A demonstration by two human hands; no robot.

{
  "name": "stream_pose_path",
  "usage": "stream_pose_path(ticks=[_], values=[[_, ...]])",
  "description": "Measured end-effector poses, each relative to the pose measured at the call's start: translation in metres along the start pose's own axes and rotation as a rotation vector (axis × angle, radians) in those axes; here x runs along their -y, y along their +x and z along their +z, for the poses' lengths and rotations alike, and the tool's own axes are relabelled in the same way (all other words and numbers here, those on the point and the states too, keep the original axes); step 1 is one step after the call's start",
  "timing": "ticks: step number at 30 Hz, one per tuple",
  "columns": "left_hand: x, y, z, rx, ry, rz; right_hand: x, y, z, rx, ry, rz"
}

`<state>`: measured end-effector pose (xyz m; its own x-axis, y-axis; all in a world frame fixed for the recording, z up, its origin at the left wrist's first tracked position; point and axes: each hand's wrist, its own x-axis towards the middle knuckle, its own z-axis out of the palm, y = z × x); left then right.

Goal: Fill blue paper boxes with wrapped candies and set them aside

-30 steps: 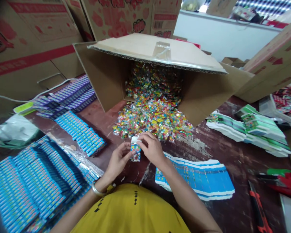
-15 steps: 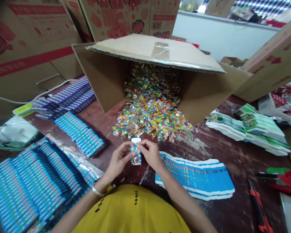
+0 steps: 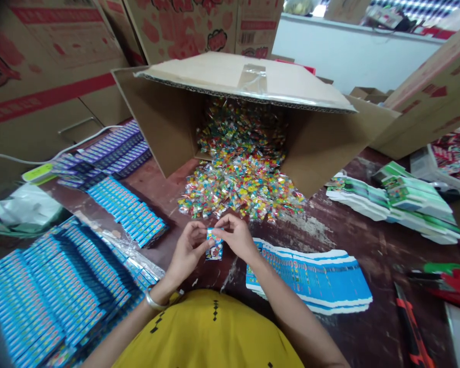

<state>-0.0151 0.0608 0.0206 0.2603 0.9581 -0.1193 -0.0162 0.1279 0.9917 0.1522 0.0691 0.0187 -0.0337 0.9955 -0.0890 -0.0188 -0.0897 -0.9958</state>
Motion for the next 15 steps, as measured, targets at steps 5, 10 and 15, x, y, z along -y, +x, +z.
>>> stream_pose_path(ticks=[5,10,15], values=[[-0.0014,-0.0004,-0.0012,0.074,0.019,0.012,-0.0064,0.0073,-0.0064,-0.012,0.026,0.046],[-0.0002,-0.0012,-0.0033,0.104,0.047,0.001,-0.0097,0.0096,-0.0081,0.021,0.038,0.071],[-0.0002,-0.0021,-0.0069,0.147,0.027,-0.015,-0.0029,0.0021,-0.0075,0.028,-0.169,-0.057]])
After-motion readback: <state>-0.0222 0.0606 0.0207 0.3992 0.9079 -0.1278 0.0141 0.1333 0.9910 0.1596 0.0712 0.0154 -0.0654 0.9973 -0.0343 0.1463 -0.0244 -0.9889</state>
